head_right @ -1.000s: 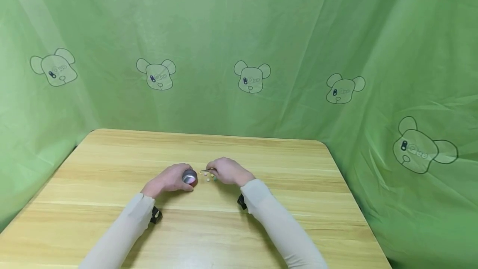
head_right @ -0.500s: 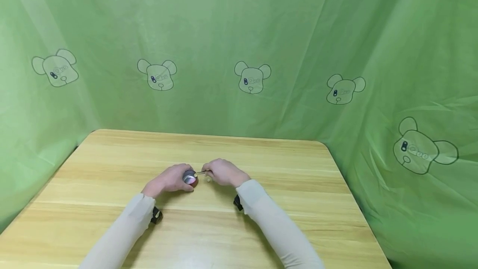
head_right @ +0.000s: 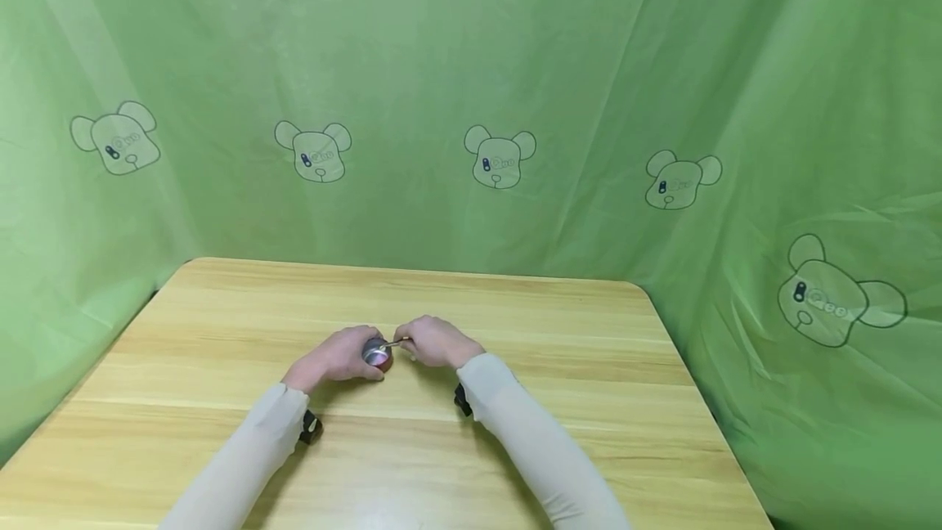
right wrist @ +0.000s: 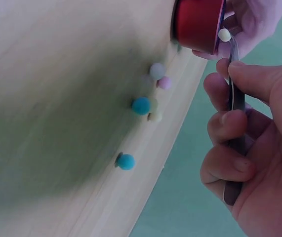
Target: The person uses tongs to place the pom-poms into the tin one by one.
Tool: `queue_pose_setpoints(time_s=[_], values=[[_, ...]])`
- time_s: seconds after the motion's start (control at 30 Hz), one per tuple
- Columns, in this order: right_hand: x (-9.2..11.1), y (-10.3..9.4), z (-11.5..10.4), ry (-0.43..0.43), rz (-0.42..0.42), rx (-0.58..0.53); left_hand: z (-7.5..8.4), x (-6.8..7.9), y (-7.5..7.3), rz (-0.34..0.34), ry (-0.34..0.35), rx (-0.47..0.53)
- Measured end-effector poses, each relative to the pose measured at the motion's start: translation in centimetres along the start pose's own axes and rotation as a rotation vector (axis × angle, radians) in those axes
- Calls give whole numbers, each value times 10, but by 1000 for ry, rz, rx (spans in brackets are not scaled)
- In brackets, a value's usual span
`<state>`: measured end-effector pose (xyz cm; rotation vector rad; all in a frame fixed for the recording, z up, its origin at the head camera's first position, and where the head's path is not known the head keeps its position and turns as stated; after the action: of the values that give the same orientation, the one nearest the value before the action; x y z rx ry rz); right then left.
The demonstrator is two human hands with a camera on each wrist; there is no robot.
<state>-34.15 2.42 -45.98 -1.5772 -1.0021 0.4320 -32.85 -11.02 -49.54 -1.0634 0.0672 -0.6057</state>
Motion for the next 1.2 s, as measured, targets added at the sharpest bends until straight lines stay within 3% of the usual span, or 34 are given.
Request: queue_pose_setpoints(time_s=[0.73,0.97,1.2], values=[[6,4,14,92,-7,-52,0,0,0,4,-4,5],[22,-6,27,110,30,-47,2,2,2,3,-1,19],[45,-15,55,194,52,-124,2,2,1,2,-7,22]])
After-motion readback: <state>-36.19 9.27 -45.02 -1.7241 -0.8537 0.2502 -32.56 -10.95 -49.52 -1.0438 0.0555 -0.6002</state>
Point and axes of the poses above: each hand's wrist, its own x-axis away from the middle knuckle, its own y-axis out of the palm, z = x × y, the point moved 6 cm from there along -x, towards the middle knuckle, and after that the axes turned 13 degrees about -z, right-handed, at the moved point
